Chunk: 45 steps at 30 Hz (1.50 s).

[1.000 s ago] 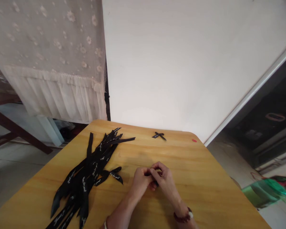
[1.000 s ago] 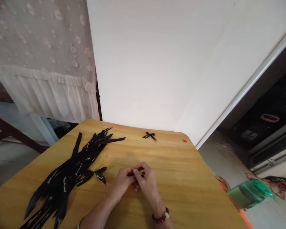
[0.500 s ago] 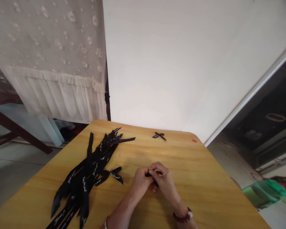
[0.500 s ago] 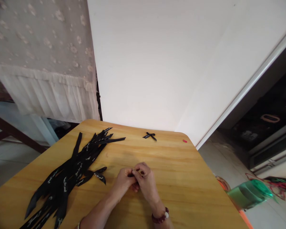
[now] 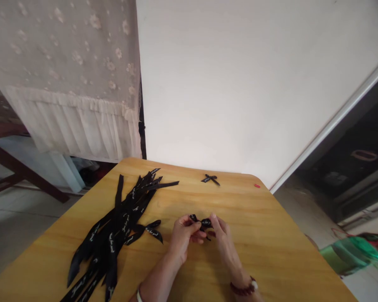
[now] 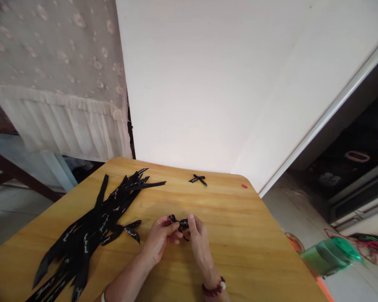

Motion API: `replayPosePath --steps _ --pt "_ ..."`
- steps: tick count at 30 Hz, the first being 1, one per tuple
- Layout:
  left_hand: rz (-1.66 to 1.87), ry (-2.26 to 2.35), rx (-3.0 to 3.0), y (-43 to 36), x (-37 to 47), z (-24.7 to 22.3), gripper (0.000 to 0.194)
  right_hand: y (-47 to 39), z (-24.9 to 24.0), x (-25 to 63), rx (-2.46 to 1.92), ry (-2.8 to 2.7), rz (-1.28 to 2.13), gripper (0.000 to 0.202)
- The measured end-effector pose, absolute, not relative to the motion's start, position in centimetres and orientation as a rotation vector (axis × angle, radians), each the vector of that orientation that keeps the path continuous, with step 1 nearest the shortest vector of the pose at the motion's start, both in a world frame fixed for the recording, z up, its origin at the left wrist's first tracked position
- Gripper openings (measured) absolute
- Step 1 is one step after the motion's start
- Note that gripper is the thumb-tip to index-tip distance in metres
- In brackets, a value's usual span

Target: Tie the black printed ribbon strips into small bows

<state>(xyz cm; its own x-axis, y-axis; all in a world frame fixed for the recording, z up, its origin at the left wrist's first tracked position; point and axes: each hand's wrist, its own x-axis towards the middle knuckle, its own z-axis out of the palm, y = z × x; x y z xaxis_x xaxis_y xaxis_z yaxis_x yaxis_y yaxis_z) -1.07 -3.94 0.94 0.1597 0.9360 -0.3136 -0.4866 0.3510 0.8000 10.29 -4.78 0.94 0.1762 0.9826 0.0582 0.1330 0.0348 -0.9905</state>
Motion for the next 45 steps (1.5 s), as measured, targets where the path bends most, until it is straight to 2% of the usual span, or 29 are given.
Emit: replayPosePath --steps 11,21,26,33,45 --pt "1.097 0.891 0.670 -3.93 -1.10 0.65 0.022 -4.65 1.22 9.63 -1.270 -1.283 0.979 0.019" --pt "1.120 0.965 0.748 -3.99 -0.89 1.05 0.023 -4.59 1.29 9.77 -1.267 -1.247 0.993 0.019" --pt "1.078 0.929 0.761 -4.03 -0.95 0.99 0.027 -4.56 1.15 9.89 -1.314 -1.269 0.935 0.012" --pt "1.138 0.951 0.729 -3.96 -1.16 1.45 0.035 -4.69 1.43 9.90 -1.336 -1.264 0.925 0.012" --pt "1.135 0.965 0.710 -3.88 -1.09 1.07 0.032 -4.83 1.59 9.73 -1.305 -1.266 0.967 0.010"
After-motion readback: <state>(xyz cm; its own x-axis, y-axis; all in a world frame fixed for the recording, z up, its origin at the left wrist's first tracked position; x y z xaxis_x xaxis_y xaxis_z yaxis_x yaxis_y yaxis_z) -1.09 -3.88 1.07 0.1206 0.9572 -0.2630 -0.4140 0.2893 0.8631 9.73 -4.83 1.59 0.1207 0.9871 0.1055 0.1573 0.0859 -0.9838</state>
